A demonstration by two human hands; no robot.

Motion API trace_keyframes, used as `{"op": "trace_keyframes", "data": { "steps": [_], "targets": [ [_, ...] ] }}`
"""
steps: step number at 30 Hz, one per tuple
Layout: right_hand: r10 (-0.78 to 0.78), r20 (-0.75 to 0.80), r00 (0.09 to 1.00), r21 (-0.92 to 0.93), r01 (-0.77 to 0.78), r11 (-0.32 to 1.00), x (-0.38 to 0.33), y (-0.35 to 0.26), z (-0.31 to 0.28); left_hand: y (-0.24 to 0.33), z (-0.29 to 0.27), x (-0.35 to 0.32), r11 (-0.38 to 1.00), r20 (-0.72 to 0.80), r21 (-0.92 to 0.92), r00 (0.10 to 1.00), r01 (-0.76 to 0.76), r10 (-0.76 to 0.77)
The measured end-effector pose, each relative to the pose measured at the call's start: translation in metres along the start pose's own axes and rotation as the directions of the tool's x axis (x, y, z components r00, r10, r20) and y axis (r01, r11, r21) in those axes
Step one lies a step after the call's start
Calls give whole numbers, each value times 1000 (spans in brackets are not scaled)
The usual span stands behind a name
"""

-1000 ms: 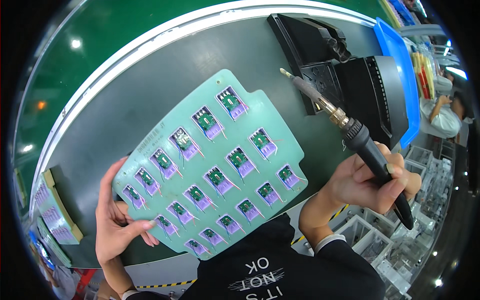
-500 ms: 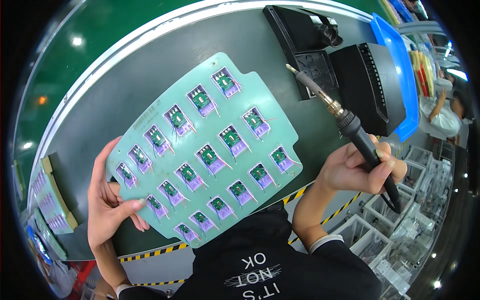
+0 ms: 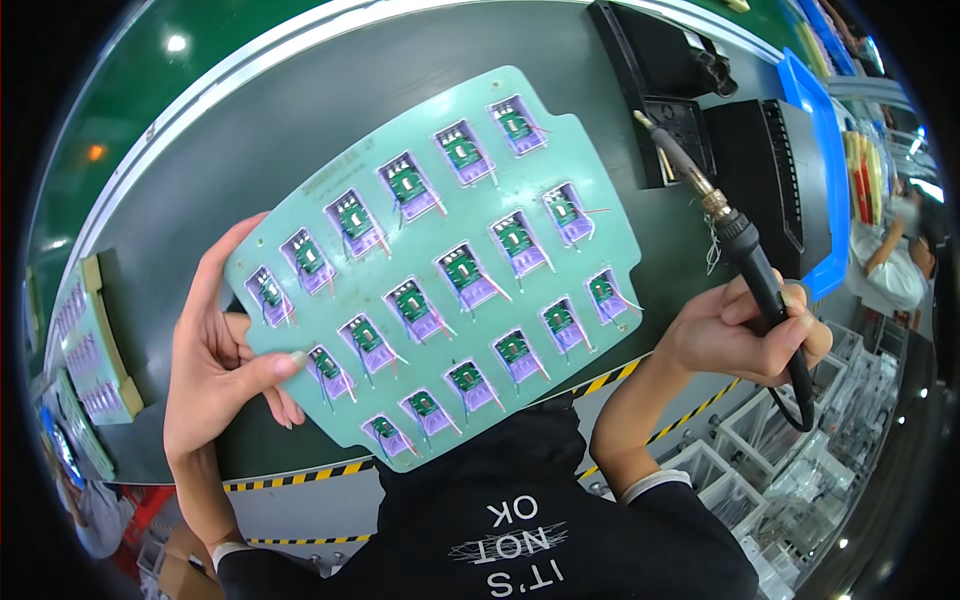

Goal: Soldering electronic components onto a circuit board panel at a factory workstation.

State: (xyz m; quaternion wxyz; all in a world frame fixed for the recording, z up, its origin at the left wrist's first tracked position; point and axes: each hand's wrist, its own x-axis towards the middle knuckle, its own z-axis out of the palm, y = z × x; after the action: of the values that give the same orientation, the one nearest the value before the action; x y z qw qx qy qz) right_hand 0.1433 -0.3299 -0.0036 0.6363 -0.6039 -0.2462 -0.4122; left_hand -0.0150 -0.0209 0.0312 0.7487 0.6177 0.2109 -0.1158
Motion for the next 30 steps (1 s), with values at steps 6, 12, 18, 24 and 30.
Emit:
{"op": "trace_keyframes", "data": {
  "steps": [6, 12, 18, 24, 30],
  "targets": [
    [-13, 24, 1000, 13, 13, 1000, -1, -4, 0, -5, -3, -5, 1000, 13, -19, 1000, -23, 24],
    [11, 11, 1000, -9, -11, 1000, -1, -3, 2, -4, -5, -4, 999, 9, -36, 999, -32, 32],
    [-6, -29, 1000, -71, 4, 997, -1, -4, 8, -5, -6, -2, 999, 23, -35, 999, -41, 41],
    [-21, -1, 1000, -99, 21, 995, -3, -4, 12, -8, -11, -4, 999, 33, -40, 999, -36, 37],
    [4, -61, 998, -139, -13, 990, -1, -7, 17, -5, -8, -4, 998, 49, -53, 998, -43, 46]
  ]
}}
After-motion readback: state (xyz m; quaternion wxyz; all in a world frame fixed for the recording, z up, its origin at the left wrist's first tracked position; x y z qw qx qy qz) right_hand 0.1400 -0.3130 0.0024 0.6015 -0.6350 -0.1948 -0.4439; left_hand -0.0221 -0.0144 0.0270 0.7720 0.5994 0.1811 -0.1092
